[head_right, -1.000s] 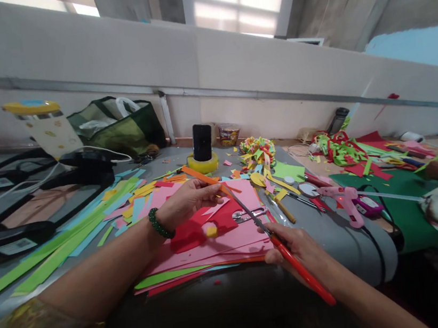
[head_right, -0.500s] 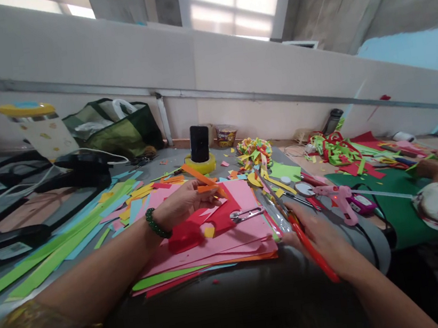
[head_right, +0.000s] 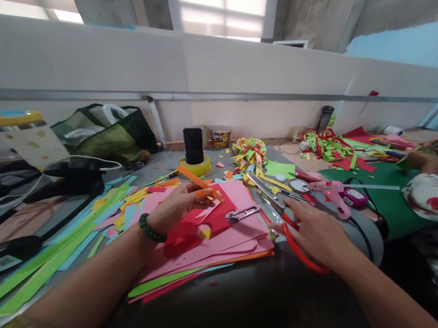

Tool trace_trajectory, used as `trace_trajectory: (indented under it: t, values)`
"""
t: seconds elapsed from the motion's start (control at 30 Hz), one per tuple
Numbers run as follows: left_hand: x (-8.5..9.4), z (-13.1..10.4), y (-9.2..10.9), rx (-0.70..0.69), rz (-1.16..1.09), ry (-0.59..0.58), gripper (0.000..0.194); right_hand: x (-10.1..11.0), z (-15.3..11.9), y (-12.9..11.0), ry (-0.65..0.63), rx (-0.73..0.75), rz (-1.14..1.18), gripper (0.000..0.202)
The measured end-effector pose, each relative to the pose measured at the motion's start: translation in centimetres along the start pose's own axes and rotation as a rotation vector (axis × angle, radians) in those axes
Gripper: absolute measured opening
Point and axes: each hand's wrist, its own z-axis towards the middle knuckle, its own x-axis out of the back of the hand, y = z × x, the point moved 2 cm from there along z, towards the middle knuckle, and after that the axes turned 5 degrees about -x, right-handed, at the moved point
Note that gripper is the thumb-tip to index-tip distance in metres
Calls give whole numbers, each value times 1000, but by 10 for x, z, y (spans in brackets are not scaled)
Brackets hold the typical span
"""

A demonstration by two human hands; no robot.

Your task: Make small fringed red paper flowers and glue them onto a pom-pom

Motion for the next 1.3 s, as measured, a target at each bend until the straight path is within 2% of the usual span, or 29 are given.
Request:
trace_trajectory:
  t: [0.07,0.2,0.27,0.33,0.5,0.67,0.77,0.8,0.83,0.93,1.03,1.1,1.2,1.27,1.3]
  values:
    - [0,-1,1,-16,15,11,18,-1,6,15,-9,-80,-135,47]
    - [0,-2,2,-36,32,8,24,-10,17,42,-163,-188,-241,43]
    - [0,-1,0,-28,51,-5,27,-16,20,52,-210,-196,-236,42]
    - [1,0,-1,-19,61,-19,29,-23,23,58,-215,-144,-214,42]
    - [1,1,-5,-14,69,-42,28,-32,36,61,-290,-80,-205,47]
    - [2,2,-5,-39,48,-5,30,-26,54,51,-345,-18,-258,42]
    - [2,3,-5,-48,73,17,29,-11,57,34,-306,-55,-373,31]
    - [2,4,-5,-47,78,21,29,-5,56,24,-246,-52,-386,28]
    - [2,4,-5,-43,83,24,29,2,55,10,-155,15,-343,27]
    - [0,3,-4,-45,97,19,28,16,47,-44,125,435,-57,29]
    - [-1,1,-5,-82,94,14,30,18,46,-93,256,779,47,30]
    - [1,1,-6,-99,71,14,32,16,52,-113,254,854,23,32]
    - [5,3,-7,-95,50,10,31,17,63,-123,172,894,84,30]
    - [9,5,-6,-87,40,31,27,20,64,-122,64,912,251,27]
    - [12,6,-4,-81,35,55,24,22,61,-120,-36,939,347,25]
